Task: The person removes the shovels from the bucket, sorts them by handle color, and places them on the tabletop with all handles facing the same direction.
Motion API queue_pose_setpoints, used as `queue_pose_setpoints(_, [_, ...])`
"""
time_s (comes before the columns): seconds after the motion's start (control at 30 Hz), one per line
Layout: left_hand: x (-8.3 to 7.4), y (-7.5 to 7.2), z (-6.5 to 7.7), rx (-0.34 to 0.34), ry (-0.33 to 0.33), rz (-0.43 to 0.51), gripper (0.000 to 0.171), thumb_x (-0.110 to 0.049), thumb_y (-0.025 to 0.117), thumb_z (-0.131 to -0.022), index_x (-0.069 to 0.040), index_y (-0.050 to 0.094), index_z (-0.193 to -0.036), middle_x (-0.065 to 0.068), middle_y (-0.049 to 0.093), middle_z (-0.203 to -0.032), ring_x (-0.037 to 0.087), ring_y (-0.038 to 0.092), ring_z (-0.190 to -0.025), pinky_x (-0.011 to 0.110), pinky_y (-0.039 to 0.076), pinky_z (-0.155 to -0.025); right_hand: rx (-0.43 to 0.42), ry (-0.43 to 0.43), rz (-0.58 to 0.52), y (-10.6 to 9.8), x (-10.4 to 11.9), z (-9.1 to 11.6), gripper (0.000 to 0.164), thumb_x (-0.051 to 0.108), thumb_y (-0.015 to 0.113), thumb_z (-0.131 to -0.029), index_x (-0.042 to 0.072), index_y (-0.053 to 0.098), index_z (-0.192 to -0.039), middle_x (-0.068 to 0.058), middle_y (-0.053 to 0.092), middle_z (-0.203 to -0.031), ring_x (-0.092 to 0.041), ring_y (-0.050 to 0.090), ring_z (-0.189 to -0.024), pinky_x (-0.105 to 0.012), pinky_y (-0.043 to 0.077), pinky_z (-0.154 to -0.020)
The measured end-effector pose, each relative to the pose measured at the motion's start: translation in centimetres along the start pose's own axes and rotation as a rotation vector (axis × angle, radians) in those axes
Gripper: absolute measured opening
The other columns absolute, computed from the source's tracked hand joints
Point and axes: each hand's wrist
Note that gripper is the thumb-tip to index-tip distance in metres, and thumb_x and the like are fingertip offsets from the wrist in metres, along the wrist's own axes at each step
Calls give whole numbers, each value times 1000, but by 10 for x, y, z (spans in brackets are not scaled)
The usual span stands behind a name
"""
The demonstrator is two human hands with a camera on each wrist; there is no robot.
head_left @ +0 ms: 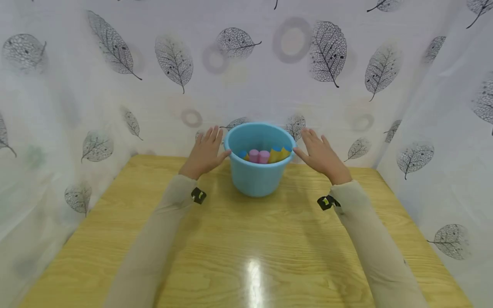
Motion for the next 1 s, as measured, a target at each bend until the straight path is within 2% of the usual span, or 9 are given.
queue_pose_setpoints(0.3, [2, -4, -19, 20, 31, -18, 71, -46, 32, -99, 2, 14, -149, 19, 10, -157, 34, 9, -146, 53, 9, -118, 25, -7, -2, 10, -4, -21, 68, 37, 38, -100, -1, 12, -149, -21, 12, -157, -36, 7, -146, -59, 2, -116])
queue_pose_setpoints(0.5, [3, -3, -30, 65, 26, -7, 71, -46, 30, -99, 1, 12, -150, 18, 8, -158, 33, 8, -147, 53, 7, -119, 52, -10, 3, 12, -2, -30, 67, 39, 33, -101, -1, 13, -149, -21, 13, -156, -37, 7, -146, -58, 2, -116])
queue_pose_setpoints(0.77, [5, -1, -35, 112, 36, 74, 67, -40, 30, -100, 2, 13, -149, 18, 11, -158, 35, 8, -146, 53, 5, -119, 67, -10, -29, 13, 0, -35, 60, 32, 34, -101, 1, 16, -150, -21, 16, -156, -38, 9, -145, -61, 4, -115])
queue_pose_setpoints(1.0, [5, 0, -36, 133, 38, 107, 64, -35, 31, -100, 1, 12, -149, 18, 10, -158, 34, 6, -147, 52, 3, -119, 104, -7, -46, 15, -1, -35, 58, 29, 31, -102, 3, 14, -150, -18, 17, -156, -37, 9, -146, -61, 1, -115])
Point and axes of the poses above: each hand's wrist, its own z-axis away from the middle knuckle, its own y-axis out of the palm, x = y × z
